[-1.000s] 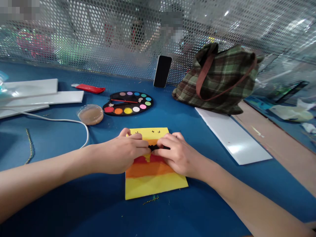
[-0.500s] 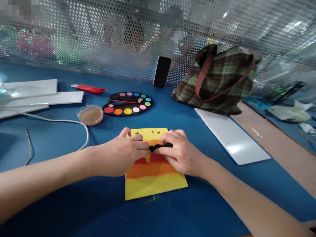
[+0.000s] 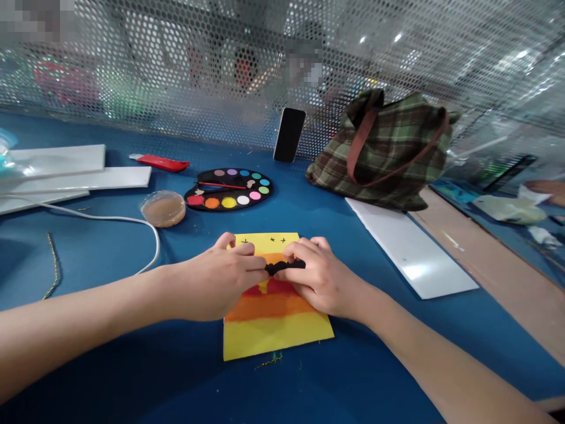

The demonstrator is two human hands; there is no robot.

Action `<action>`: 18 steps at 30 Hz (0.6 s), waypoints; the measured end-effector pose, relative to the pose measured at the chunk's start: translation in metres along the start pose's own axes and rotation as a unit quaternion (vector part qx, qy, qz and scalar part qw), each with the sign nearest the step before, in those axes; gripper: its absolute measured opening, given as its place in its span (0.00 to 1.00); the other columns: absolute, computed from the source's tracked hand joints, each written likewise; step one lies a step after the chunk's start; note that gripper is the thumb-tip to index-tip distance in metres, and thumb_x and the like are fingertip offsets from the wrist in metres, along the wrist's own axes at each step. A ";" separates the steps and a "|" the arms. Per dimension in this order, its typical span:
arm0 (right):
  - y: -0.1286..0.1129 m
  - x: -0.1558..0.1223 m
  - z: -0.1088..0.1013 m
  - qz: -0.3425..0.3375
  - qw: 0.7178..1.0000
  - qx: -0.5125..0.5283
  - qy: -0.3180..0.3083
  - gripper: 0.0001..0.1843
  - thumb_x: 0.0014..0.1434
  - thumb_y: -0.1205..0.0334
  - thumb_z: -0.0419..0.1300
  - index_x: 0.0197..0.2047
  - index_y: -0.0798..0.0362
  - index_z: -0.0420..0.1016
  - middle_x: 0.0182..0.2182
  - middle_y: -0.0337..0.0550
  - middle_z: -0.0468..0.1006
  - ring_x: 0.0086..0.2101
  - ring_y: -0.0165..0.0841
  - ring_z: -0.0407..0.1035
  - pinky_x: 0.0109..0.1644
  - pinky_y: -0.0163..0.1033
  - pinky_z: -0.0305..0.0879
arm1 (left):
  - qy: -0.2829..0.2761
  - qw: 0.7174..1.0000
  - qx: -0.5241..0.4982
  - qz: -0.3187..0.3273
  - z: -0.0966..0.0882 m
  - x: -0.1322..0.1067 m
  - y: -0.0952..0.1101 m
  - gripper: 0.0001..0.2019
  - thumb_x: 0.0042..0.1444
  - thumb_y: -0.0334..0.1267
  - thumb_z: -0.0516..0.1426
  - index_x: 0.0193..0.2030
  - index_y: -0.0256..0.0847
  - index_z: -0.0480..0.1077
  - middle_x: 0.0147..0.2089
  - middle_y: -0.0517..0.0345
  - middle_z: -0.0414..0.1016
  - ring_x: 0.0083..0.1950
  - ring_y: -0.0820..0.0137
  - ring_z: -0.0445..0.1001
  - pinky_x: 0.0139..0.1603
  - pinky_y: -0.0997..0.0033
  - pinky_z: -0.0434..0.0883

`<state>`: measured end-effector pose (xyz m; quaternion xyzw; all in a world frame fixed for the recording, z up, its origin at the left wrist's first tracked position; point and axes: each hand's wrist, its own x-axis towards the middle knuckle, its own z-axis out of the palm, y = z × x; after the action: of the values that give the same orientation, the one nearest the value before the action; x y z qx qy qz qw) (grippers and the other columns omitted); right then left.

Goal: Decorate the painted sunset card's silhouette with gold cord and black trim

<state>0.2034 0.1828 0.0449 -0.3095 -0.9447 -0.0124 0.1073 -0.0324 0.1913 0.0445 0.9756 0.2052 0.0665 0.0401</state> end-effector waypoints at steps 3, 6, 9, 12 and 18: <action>-0.001 0.000 -0.001 0.001 1.000 0.016 0.011 0.14 0.62 0.72 0.51 0.36 0.52 0.77 0.35 0.45 0.68 0.38 0.34 0.63 0.40 0.42 0.49 | 0.002 1.000 0.000 0.000 0.002 0.000 -0.001 0.13 0.53 0.24 0.51 0.43 0.42 0.68 0.43 0.58 0.74 0.43 0.65 0.67 0.40 0.63 0.53; 0.000 0.002 -0.003 -0.004 0.996 0.052 0.066 0.10 0.63 0.69 0.51 0.38 0.55 0.75 0.33 0.43 0.71 0.35 0.31 0.64 0.41 0.42 0.52 | 0.020 1.000 0.004 -0.006 0.002 0.001 -0.002 0.12 0.57 0.25 0.50 0.44 0.41 0.69 0.43 0.57 0.74 0.44 0.65 0.68 0.41 0.64 0.56; 0.001 0.001 -0.007 0.008 0.993 0.043 0.112 0.17 0.64 0.66 0.53 0.23 0.56 0.66 0.21 0.36 0.64 0.26 0.27 0.58 0.38 0.40 0.55 | 0.059 0.998 0.009 -0.026 0.001 0.002 -0.006 0.10 0.63 0.31 0.49 0.37 0.39 0.71 0.35 0.58 0.74 0.39 0.69 0.69 0.39 0.67 0.59; 0.002 -0.002 -0.014 0.054 0.993 0.031 0.099 0.18 0.61 0.73 0.50 0.20 0.53 0.61 0.17 0.34 0.58 0.22 0.26 0.56 0.33 0.37 0.58 | 0.105 0.993 0.012 -0.058 -0.003 0.002 -0.012 0.18 0.63 0.38 0.51 0.21 0.38 0.67 0.21 0.62 0.67 0.26 0.74 0.65 0.36 0.68 0.61; 0.006 0.001 -0.035 0.154 0.987 0.033 0.025 0.08 0.61 0.66 0.53 0.35 0.52 0.74 0.43 0.51 0.72 0.45 0.40 0.67 0.45 0.45 0.65 | 0.229 0.963 0.002 -0.141 0.001 0.001 -0.021 0.26 0.57 0.23 0.44 0.61 0.41 0.58 0.57 0.47 0.67 0.44 0.67 0.73 0.39 0.68 0.71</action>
<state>0.2128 0.1852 0.0793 -0.4469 -0.8829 0.0277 0.1414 -0.0395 0.2106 0.0414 0.8955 0.3450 0.2812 -0.0012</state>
